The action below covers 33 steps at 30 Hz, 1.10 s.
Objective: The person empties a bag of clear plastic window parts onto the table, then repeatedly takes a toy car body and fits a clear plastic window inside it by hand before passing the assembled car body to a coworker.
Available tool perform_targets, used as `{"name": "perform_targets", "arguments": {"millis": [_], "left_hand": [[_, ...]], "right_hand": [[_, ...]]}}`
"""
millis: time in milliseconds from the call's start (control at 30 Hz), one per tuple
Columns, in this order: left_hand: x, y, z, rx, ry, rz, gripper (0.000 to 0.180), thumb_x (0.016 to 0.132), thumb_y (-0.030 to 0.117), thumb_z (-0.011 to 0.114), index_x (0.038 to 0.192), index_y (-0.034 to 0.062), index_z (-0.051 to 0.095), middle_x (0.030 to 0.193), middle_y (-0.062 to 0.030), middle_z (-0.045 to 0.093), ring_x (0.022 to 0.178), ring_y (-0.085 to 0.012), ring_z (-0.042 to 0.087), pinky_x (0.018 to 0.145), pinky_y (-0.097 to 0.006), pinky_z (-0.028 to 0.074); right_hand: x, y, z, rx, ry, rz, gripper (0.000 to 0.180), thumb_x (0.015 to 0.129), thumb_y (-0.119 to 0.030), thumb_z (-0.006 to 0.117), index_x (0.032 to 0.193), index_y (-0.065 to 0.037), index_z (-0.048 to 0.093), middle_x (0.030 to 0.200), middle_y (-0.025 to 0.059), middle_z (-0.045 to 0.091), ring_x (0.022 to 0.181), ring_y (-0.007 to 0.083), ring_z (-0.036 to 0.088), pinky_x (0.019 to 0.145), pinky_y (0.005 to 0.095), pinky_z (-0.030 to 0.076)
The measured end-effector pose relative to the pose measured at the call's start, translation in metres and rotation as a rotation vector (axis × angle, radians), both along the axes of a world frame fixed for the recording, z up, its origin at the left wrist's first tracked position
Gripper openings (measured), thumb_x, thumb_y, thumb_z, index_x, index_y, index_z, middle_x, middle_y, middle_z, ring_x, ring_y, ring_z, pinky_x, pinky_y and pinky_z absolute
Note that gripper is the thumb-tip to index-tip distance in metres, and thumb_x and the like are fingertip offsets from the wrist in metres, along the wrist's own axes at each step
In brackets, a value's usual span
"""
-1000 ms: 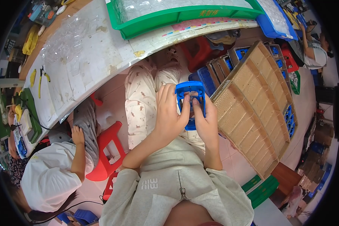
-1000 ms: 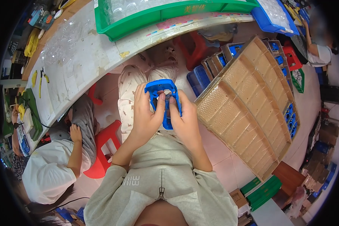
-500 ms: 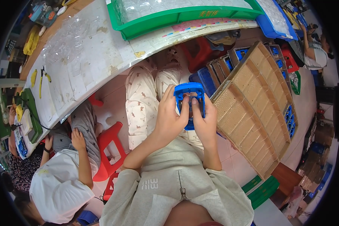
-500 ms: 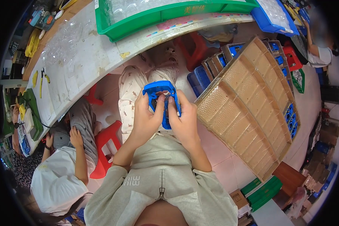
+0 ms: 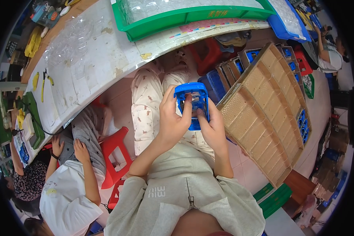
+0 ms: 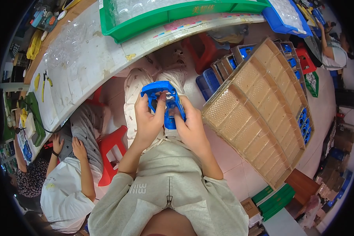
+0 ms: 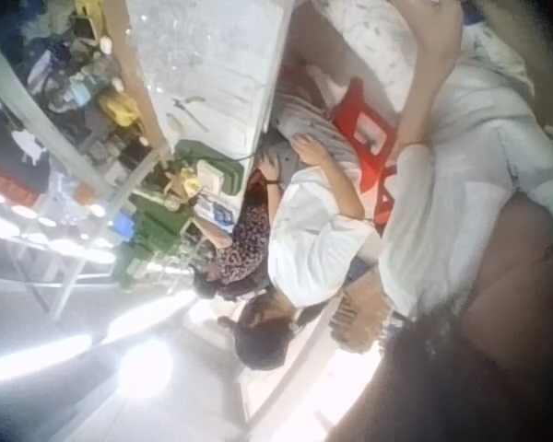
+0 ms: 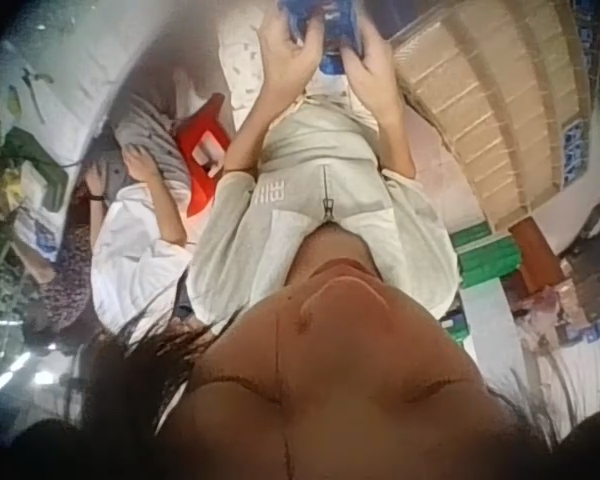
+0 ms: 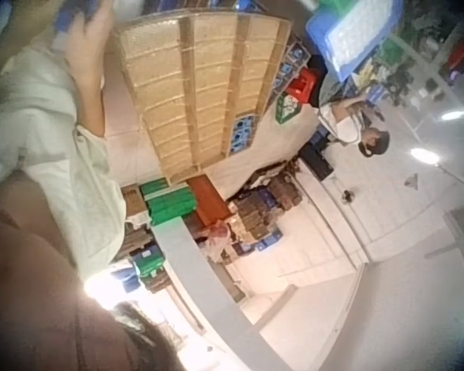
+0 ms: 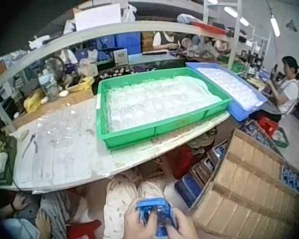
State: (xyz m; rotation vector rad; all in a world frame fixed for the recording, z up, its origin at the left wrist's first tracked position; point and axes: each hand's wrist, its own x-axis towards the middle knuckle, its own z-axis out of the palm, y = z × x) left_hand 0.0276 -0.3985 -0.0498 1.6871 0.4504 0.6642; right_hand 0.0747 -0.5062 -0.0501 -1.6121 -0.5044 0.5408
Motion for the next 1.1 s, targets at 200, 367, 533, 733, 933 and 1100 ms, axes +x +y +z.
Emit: {"name": "perform_targets", "arguments": {"millis": [200,367,533,733,933,1100], "left_hand": [[0.0,0.001,-0.003,-0.022,0.001,-0.033,0.014,0.078,-0.003,0.052,0.092,-0.0036,0.052,0.081,-0.0132,0.051,0.074,-0.0236,0.052,0.067,-0.03,0.041],[-0.006,-0.007,-0.017,-0.067,-0.002,-0.088,0.02,0.077,-0.003,0.052,0.097,-0.0034,0.052,0.086,-0.0136,0.053,0.08,-0.0226,0.053,0.072,-0.03,0.042],[-0.015,-0.014,-0.026,-0.468,0.023,-0.3,0.027,0.086,0.006,0.055,0.112,-0.001,0.048,0.1,-0.0051,0.057,0.09,-0.0097,0.053,0.077,-0.023,0.044],[-0.013,-0.016,-0.025,-0.503,0.019,-0.247,0.024,0.088,0.009,0.055,0.109,-0.0006,0.051,0.097,-0.0042,0.058,0.088,-0.0078,0.053,0.076,-0.022,0.044],[-0.01,-0.018,-0.027,-0.468,-0.007,-0.217,0.022,0.088,0.01,0.055,0.107,-0.0009,0.053,0.095,-0.0034,0.059,0.086,-0.0076,0.054,0.075,-0.022,0.045],[-0.011,-0.02,-0.031,-0.388,-0.008,-0.173,0.037,0.085,0.012,0.058,0.115,-0.0029,0.044,0.104,-0.0106,0.055,0.095,-0.0155,0.053,0.083,-0.028,0.042]], "right_hand": [[-0.002,0.001,0.001,0.027,-0.019,-0.038,0.019,0.088,0.0,0.044,0.106,0.002,0.05,0.083,0.0105,0.061,0.077,0.012,0.06,0.07,0.027,0.048],[-0.001,0.0,-0.007,0.04,-0.002,-0.07,0.019,0.087,0.0,0.045,0.105,0.002,0.051,0.085,0.0099,0.061,0.078,0.0114,0.058,0.071,0.026,0.046],[-0.003,-0.001,-0.004,0.063,0.032,-0.079,0.019,0.086,0.0,0.045,0.104,0.001,0.052,0.084,0.0102,0.061,0.079,0.0104,0.055,0.072,0.0254,0.044],[-0.003,0.001,-0.004,0.034,-0.027,-0.097,0.019,0.086,0.0,0.045,0.103,0.001,0.053,0.082,0.0105,0.061,0.077,0.0103,0.054,0.071,0.0251,0.044],[-0.003,0.002,-0.002,0.045,-0.048,-0.111,0.018,0.086,0.0,0.045,0.102,0.002,0.053,0.082,0.0104,0.061,0.076,0.0105,0.055,0.069,0.0251,0.044],[-0.004,0.005,-0.01,0.069,-0.002,-0.122,0.019,0.085,0.001,0.044,0.101,0.002,0.053,0.083,0.0107,0.06,0.079,0.0104,0.054,0.07,0.0265,0.045]]}}
